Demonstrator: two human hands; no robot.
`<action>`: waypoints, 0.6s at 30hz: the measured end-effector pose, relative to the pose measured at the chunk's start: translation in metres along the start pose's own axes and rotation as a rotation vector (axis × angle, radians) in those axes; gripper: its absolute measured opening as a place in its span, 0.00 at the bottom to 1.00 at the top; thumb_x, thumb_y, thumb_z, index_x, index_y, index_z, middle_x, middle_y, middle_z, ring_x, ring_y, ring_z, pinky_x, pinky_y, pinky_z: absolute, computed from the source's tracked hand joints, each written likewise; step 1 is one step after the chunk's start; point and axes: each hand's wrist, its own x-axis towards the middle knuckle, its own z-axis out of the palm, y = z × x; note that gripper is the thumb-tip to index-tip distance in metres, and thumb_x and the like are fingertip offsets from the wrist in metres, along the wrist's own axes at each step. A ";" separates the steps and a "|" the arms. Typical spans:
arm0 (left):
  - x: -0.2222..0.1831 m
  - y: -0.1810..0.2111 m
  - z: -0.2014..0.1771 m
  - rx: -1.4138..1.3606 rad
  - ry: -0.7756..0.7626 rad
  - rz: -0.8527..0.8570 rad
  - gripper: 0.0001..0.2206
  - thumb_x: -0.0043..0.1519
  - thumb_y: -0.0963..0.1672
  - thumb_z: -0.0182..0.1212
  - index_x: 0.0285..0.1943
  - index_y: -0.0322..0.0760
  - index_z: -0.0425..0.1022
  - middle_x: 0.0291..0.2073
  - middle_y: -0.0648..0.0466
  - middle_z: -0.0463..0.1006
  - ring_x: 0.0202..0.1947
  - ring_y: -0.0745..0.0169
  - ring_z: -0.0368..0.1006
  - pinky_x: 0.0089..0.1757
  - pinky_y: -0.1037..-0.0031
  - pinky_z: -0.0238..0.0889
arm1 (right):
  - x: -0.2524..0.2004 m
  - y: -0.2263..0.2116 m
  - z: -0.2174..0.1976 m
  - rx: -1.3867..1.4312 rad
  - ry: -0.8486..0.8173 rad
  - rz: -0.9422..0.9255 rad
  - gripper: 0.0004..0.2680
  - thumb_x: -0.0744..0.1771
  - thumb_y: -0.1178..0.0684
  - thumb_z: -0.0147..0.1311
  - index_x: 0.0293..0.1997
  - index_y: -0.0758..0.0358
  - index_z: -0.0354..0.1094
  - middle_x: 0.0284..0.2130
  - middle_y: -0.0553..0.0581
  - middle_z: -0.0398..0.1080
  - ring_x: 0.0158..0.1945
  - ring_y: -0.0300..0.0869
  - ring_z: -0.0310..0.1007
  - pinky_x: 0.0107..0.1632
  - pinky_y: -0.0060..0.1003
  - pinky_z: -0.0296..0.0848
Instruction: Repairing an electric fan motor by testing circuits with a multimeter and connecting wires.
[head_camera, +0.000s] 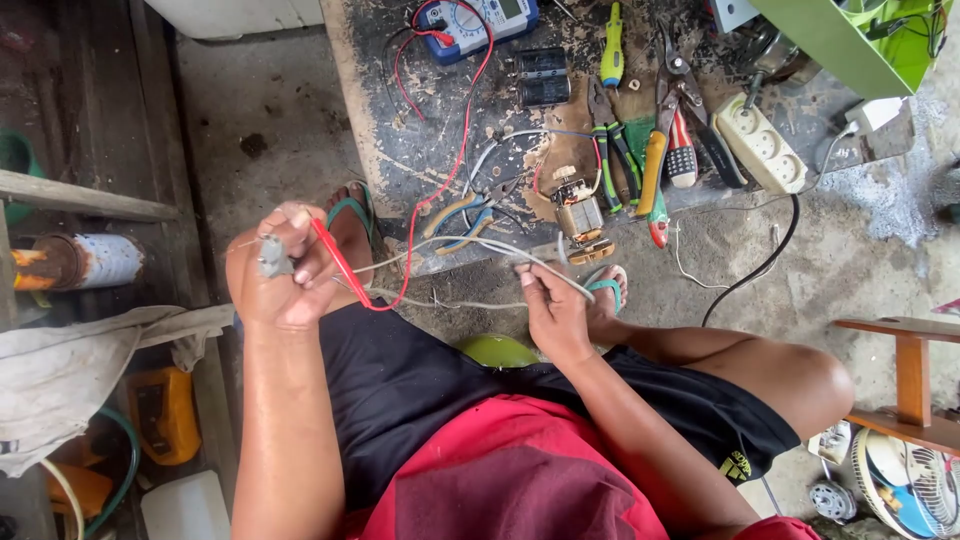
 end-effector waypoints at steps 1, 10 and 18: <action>-0.001 -0.003 0.000 0.000 -0.003 -0.010 0.04 0.60 0.39 0.61 0.38 0.28 0.75 0.17 0.62 0.53 0.07 0.79 0.52 0.15 0.89 0.47 | 0.002 -0.004 -0.004 -0.065 0.040 -0.154 0.07 0.70 0.60 0.52 0.47 0.64 0.78 0.28 0.58 0.73 0.31 0.42 0.73 0.38 0.36 0.75; 0.014 -0.018 0.000 0.054 -0.031 -0.043 0.08 0.60 0.39 0.61 0.43 0.23 0.77 0.16 0.60 0.56 0.07 0.80 0.55 0.15 0.90 0.49 | 0.009 -0.092 -0.012 -0.469 -0.549 -0.100 0.07 0.67 0.53 0.53 0.37 0.61 0.78 0.25 0.63 0.77 0.33 0.57 0.78 0.41 0.49 0.75; 0.015 -0.028 0.017 0.121 -0.048 -0.051 0.04 0.60 0.38 0.62 0.39 0.25 0.77 0.19 0.48 0.71 0.07 0.78 0.57 0.14 0.88 0.49 | 0.149 -0.065 0.029 -0.856 -0.206 -0.326 0.07 0.62 0.47 0.64 0.34 0.56 0.75 0.31 0.62 0.73 0.39 0.63 0.78 0.44 0.58 0.74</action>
